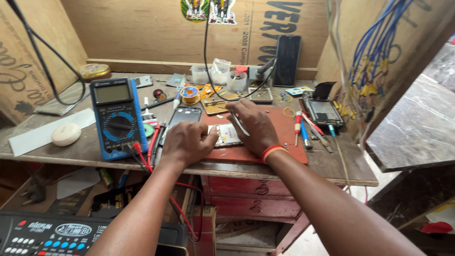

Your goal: The person probes a disassembled smartphone motherboard on the workbench with a metal probe and multimeter leads, testing points on the board. They then pick up the phone, align the back cover, and press it into place with both hands before setting it down and picking up the probe again.

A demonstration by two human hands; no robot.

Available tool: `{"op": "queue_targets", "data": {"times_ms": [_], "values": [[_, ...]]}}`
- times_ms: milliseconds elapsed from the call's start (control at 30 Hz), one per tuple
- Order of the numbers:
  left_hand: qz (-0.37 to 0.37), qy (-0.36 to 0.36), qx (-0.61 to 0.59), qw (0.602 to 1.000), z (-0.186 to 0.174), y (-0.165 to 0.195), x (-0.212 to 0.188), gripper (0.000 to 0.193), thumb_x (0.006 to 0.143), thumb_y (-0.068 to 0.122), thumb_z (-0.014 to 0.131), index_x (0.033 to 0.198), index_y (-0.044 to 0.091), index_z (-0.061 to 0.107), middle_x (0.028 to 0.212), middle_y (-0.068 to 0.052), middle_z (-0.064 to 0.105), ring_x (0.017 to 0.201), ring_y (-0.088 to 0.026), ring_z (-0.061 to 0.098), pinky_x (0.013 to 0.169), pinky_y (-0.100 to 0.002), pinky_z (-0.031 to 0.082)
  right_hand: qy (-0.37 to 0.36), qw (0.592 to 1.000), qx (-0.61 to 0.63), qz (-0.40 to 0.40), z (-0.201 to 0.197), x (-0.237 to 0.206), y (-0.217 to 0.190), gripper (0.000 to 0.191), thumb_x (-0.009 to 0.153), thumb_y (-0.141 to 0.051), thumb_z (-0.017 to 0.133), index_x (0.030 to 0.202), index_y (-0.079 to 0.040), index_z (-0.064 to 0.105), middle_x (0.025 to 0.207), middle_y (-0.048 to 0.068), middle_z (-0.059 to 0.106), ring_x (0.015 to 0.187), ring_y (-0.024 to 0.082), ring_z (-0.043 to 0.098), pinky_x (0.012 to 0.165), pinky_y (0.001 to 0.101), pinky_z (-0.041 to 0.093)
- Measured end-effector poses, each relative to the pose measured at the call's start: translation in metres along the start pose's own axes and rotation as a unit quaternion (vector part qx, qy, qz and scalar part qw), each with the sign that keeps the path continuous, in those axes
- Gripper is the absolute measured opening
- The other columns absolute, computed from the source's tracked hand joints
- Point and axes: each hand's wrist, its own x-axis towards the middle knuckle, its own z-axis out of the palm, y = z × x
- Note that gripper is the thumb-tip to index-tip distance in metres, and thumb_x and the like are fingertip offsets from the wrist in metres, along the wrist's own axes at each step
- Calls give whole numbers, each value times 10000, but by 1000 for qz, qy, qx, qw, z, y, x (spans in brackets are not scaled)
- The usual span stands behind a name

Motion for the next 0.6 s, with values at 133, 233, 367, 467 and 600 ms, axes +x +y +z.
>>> {"op": "queue_targets", "data": {"times_ms": [133, 233, 367, 467, 600], "values": [[-64, -68, -42, 995, -7, -1, 2, 420, 837, 426, 621, 602, 94, 725, 581, -163, 675, 562, -341, 696, 613, -446, 556, -11, 1000, -6, -9, -1, -1, 0, 246, 948, -112, 671, 1191, -90, 642, 1047, 114, 641, 951, 339, 665, 784, 464, 526], [-65, -53, -66, 994, -9, -1, 3, 432, 805, 450, 666, 604, 71, 719, 585, -192, 650, 575, -362, 671, 603, -456, 530, -14, 1000, -3, -7, -1, 0, 1, 252, 941, -101, 677, 1191, -96, 641, 1053, 110, 642, 948, 334, 666, 785, 464, 524], [-51, -62, -50, 995, -10, -1, 3, 458, 814, 474, 675, 636, 55, 724, 603, -205, 651, 614, -369, 678, 621, -472, 524, -7, 1000, 2, -19, 0, 0, 3, 239, 944, -96, 678, 1179, -103, 640, 1077, 103, 647, 967, 332, 665, 796, 461, 526], [-51, -66, -60, 995, -10, -2, 2, 418, 811, 467, 667, 693, 75, 753, 613, -199, 663, 627, -369, 688, 631, -475, 531, -5, 1000, -4, -25, 2, 0, 4, 242, 944, -95, 680, 1182, -103, 635, 1080, 102, 644, 981, 333, 663, 798, 463, 526], [-58, -69, -60, 994, -9, -2, 2, 415, 809, 465, 667, 714, 72, 762, 610, -206, 662, 633, -375, 691, 647, -475, 537, -7, 1000, 5, -16, 2, -1, 4, 245, 950, -95, 678, 1190, -106, 630, 1076, 99, 642, 985, 330, 665, 816, 467, 527]]}}
